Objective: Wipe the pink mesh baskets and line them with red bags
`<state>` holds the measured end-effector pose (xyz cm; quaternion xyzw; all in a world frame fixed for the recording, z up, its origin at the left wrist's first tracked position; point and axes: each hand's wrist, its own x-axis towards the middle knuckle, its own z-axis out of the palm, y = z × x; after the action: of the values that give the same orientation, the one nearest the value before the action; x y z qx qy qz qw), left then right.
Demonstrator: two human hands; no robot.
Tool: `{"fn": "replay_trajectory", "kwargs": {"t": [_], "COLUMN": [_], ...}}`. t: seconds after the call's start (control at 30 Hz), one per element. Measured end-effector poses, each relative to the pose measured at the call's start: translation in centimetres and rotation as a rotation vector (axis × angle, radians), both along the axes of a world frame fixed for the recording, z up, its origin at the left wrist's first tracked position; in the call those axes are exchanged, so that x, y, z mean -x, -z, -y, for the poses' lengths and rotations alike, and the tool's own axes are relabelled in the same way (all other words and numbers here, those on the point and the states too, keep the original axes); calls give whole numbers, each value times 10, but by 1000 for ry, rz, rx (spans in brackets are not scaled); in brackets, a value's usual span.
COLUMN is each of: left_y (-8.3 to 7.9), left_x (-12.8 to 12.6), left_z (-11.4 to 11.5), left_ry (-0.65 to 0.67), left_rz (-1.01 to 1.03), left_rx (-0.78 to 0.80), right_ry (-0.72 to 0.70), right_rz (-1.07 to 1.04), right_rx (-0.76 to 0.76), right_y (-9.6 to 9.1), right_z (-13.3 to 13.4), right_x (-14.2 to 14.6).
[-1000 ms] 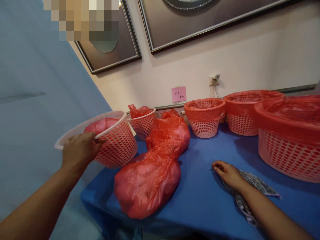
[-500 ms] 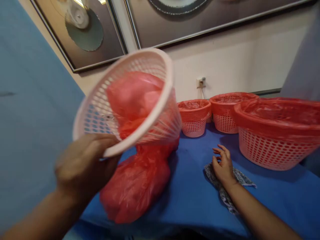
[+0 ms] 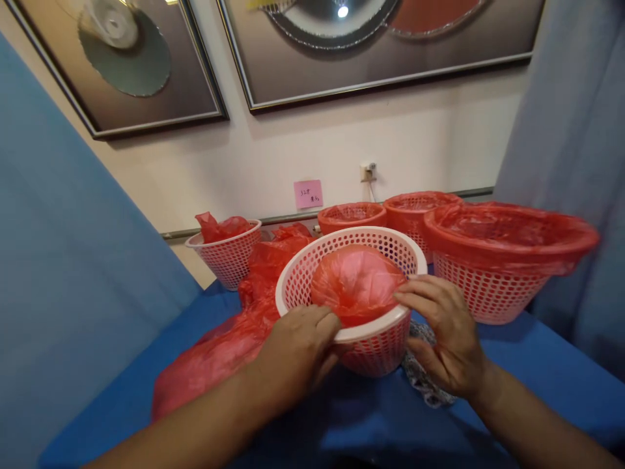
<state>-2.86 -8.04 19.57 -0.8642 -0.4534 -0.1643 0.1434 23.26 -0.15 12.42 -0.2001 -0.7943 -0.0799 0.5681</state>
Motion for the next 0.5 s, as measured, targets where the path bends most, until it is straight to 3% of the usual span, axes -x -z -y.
{"fn": "replay_trajectory", "kwargs": {"t": [0.13,0.23,0.3,0.4,0.5], "left_y": [-34,-51,-51,-39,-24], "left_x": [6,12,14,12,5], "left_z": [4,-7,-19,-37,-56], "left_ry": [0,-71,8,246,234], "left_rz": [318,286,170,81,-83], "left_rx": [299,435,535,614,623], "right_ry": [-41,-54,-32,-18,-25], "right_rz": [42,44,40,40,31], "right_rx": [-104,-125,-129,-120,-107], "right_y": [-5,-3,-2,0,0], "right_z": [10,25,34,40,38], "right_x": [8,14,18,21,21]}}
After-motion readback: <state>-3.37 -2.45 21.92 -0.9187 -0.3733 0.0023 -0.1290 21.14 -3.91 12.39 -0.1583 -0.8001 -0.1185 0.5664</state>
